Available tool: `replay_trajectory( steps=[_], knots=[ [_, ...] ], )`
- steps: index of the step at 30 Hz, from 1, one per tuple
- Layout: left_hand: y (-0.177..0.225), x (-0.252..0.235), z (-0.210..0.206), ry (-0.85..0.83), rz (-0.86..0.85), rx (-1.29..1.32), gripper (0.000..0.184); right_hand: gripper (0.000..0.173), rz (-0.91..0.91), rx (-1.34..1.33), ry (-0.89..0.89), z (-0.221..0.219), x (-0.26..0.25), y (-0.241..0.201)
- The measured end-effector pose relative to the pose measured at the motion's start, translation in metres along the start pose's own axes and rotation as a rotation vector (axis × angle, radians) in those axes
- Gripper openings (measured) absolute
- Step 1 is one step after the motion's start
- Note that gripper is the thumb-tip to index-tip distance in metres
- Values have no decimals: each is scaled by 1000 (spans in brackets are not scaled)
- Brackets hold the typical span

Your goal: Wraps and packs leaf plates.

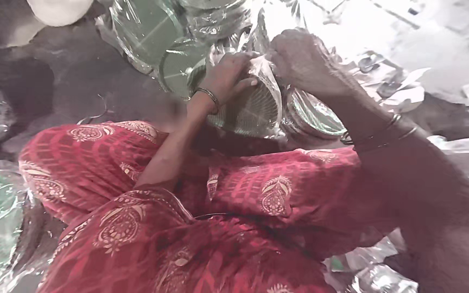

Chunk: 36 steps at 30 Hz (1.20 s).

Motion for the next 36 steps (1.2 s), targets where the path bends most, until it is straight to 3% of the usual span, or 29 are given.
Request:
replay_trajectory(
  steps=[5,9,12,15,19,24,30,36],
  knots=[
    [-6,0,-8,8,42,-41,47,38,-328,-198,-183,5,0,5],
    [4,-4,-16,-11,35,140,50,28,-325,-639,-68,-6,-2,25],
    [18,-3,-19,33,17,236,59,19,-485,-1066,27,-9,0,20],
    [37,-1,-20,-54,149,174,81,19,-534,-1153,34,-8,2,15],
    [51,1,-18,-27,274,138,71,21,-495,-1300,74,-15,4,5],
    [48,6,-2,-12,289,-118,54,11,-353,-1277,-21,-12,9,-8],
    [49,11,7,114,266,-218,41,23,-318,-1203,-35,-5,7,-19],
    [22,5,-9,261,23,-22,43,23,-294,-1142,-89,-2,12,-20]
  ],
)
Point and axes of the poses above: each hand's wrist, its own x-axis away from the middle knuckle, its own z-axis out of the back of the hand, y = z × x, the point moved 2 cm from there along -x, towards the middle knuckle, and after that the axes turned 12 degrees about -y, right-handed, at the moved point
